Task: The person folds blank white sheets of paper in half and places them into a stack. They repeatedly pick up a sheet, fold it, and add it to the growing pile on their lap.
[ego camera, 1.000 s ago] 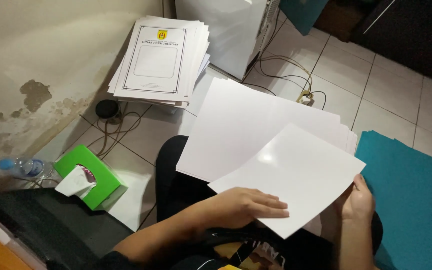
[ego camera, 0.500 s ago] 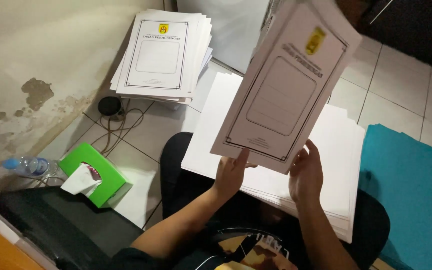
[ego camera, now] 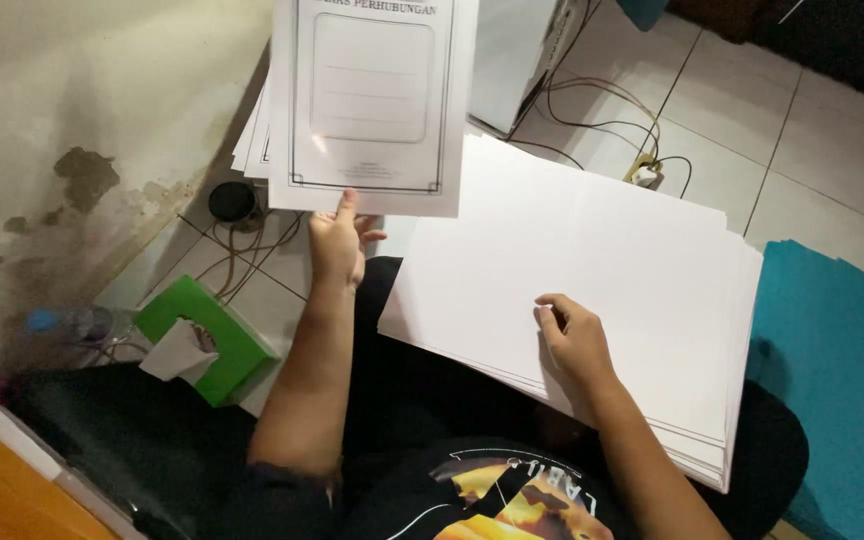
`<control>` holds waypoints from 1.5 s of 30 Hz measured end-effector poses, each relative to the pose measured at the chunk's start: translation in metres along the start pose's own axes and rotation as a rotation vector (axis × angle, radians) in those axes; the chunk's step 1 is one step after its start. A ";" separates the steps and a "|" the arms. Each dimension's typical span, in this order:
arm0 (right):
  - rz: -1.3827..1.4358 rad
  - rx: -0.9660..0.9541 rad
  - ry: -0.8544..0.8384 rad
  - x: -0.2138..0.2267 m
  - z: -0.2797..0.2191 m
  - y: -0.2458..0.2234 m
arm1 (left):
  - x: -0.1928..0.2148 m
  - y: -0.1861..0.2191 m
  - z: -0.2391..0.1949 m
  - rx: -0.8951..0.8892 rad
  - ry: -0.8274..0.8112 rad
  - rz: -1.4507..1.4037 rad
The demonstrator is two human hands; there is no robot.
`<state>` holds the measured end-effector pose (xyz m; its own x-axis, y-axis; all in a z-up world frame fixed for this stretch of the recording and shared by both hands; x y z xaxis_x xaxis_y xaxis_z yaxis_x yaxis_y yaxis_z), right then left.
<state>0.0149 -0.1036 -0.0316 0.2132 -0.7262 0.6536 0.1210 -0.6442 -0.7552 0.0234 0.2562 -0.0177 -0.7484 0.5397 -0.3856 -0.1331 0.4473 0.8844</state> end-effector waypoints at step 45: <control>-0.532 -0.555 0.150 0.139 -0.103 0.109 | -0.084 -0.118 -0.212 -1.131 -1.293 1.178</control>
<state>-0.0423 -0.2995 -0.0182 0.1242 -0.2853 0.9504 -0.3408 -0.9118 -0.2291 -0.0356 0.0067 -0.0338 -0.0401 0.4771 0.8779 -0.6654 -0.6682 0.3327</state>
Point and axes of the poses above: each hand's wrist, its own z-axis towards the middle knuckle, its own x-axis out of the back of the hand, y = z × x, the point moved 2 cm from there along z, towards the middle knuckle, and after that the axes turned 4 degrees about z, right-handed, at the moved point
